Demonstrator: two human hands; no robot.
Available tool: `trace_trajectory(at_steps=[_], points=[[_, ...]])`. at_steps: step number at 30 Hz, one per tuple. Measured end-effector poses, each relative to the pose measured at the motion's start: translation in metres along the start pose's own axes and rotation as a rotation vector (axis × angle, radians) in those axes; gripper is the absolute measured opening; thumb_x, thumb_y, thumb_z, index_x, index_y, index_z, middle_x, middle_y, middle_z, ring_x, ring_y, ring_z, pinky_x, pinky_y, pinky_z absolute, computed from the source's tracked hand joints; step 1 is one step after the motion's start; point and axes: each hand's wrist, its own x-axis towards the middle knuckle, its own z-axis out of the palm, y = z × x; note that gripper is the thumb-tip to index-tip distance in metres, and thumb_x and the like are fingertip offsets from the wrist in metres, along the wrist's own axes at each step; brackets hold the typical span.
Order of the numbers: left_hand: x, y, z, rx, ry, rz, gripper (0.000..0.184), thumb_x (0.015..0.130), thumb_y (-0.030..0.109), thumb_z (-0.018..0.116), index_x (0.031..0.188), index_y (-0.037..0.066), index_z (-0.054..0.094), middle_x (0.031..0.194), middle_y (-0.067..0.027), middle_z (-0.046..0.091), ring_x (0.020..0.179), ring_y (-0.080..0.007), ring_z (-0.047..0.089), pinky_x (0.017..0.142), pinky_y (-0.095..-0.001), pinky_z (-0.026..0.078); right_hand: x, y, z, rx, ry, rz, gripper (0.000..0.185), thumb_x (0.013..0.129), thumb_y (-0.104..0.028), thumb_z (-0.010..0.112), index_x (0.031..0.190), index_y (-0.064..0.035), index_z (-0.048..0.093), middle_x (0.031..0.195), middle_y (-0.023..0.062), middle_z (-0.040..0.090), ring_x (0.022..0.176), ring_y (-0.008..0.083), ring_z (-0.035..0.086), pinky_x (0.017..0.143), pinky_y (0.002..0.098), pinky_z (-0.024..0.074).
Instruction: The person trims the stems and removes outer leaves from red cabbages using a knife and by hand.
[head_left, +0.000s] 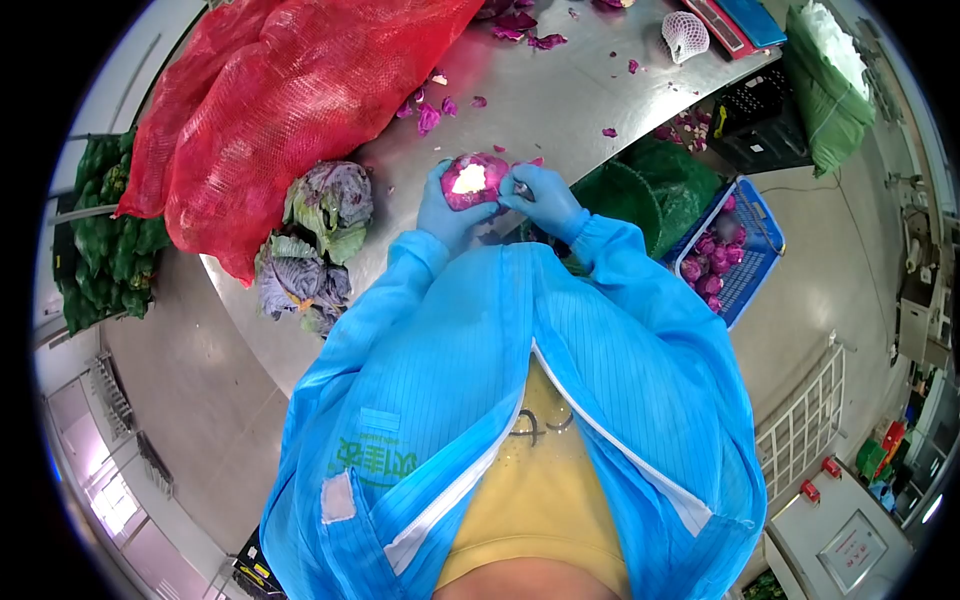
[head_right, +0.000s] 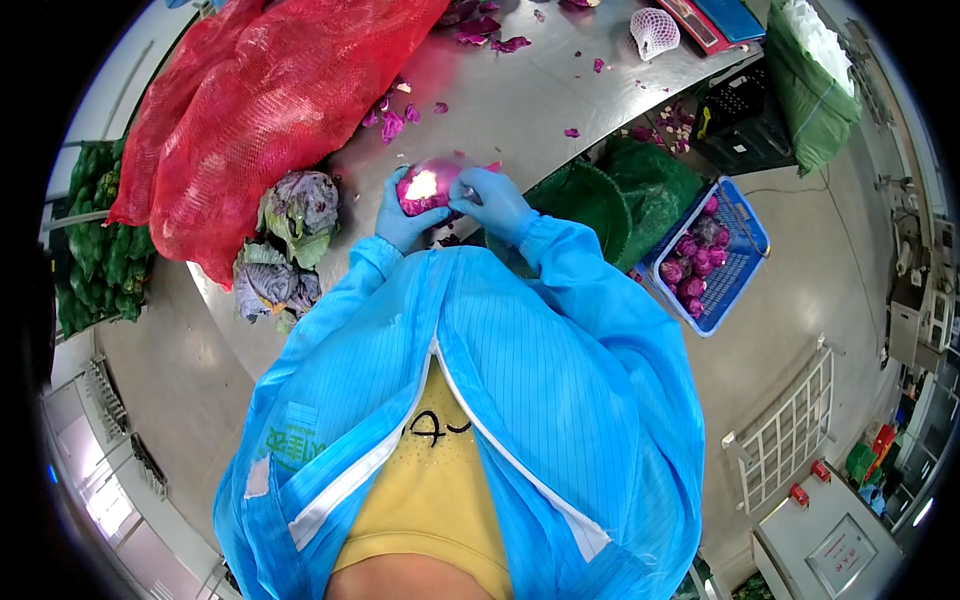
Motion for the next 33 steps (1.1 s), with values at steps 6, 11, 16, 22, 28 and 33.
trace_trajectory(at_steps=[6,11,16,22,28,33], points=[[0.004,0.009,-0.009,-0.245,0.058,-0.204,0.095,0.055,0.022,0.086,0.129,0.004,0.029,0.12,-0.0147,0.046,0.108,-0.0249,0.05,0.091,-0.0349,0.046,-0.033,0.058,-0.019,-0.211,0.444,0.375,0.027,0.075,-0.022,0.07,0.093,-0.0042,0.06,0.089,0.0108,0.058,0.079,0.0212,0.06,0.072,0.0315,0.0497],[0.002,0.002,-0.006,-0.182,0.024,-0.114,0.093,0.055,0.02,0.086,0.128,0.005,0.03,0.119,-0.0143,0.046,0.108,-0.0241,0.05,0.09,-0.0345,0.047,-0.015,0.024,0.001,-0.044,0.527,0.147,0.046,0.072,-0.029,0.072,0.11,-0.0079,0.059,0.104,0.0121,0.053,0.082,0.0235,0.059,0.075,0.0321,0.0494],[0.003,-0.011,-0.011,-0.369,0.023,-0.152,0.094,0.059,0.018,0.083,0.132,0.005,0.024,0.123,-0.0166,0.042,0.111,-0.0267,0.049,0.091,-0.0364,0.046,0.025,0.032,0.026,0.273,0.186,0.263,0.041,0.076,-0.029,0.069,0.11,-0.0084,0.061,0.077,0.0062,0.059,0.064,0.0153,0.058,0.062,0.0274,0.0481],[-0.015,0.006,-0.02,-0.512,0.207,-0.319,0.095,0.065,0.024,0.08,0.136,0.005,0.019,0.13,-0.0184,0.034,0.116,-0.0281,0.043,0.093,-0.0379,0.044,0.032,0.013,0.039,-0.024,0.238,0.106,0.029,0.08,-0.031,0.06,0.095,-0.0067,0.061,0.088,0.0122,0.063,0.075,0.0266,0.063,0.068,0.0348,0.0495],[-0.006,-0.018,-0.021,-0.435,0.567,-0.65,0.106,0.059,0.037,0.083,0.133,-0.002,0.019,0.13,-0.0212,0.031,0.116,-0.0299,0.042,0.093,-0.0366,0.042,0.013,0.014,0.059,-0.006,0.405,0.0,0.022,0.081,-0.027,0.06,0.088,-0.0057,0.062,0.086,0.0136,0.062,0.073,0.0275,0.062,0.066,0.0361,0.0492],[-0.004,-0.014,-0.03,-0.569,0.531,-0.712,0.101,0.055,0.035,0.086,0.126,-0.001,0.023,0.123,-0.0189,0.036,0.115,-0.0278,0.041,0.095,-0.0359,0.04,-0.007,0.081,0.032,0.101,0.651,0.492,0.031,0.078,-0.032,0.06,0.083,-0.0009,0.061,0.069,0.0181,0.06,0.062,0.0339,0.06,0.058,0.0397,0.0473]])
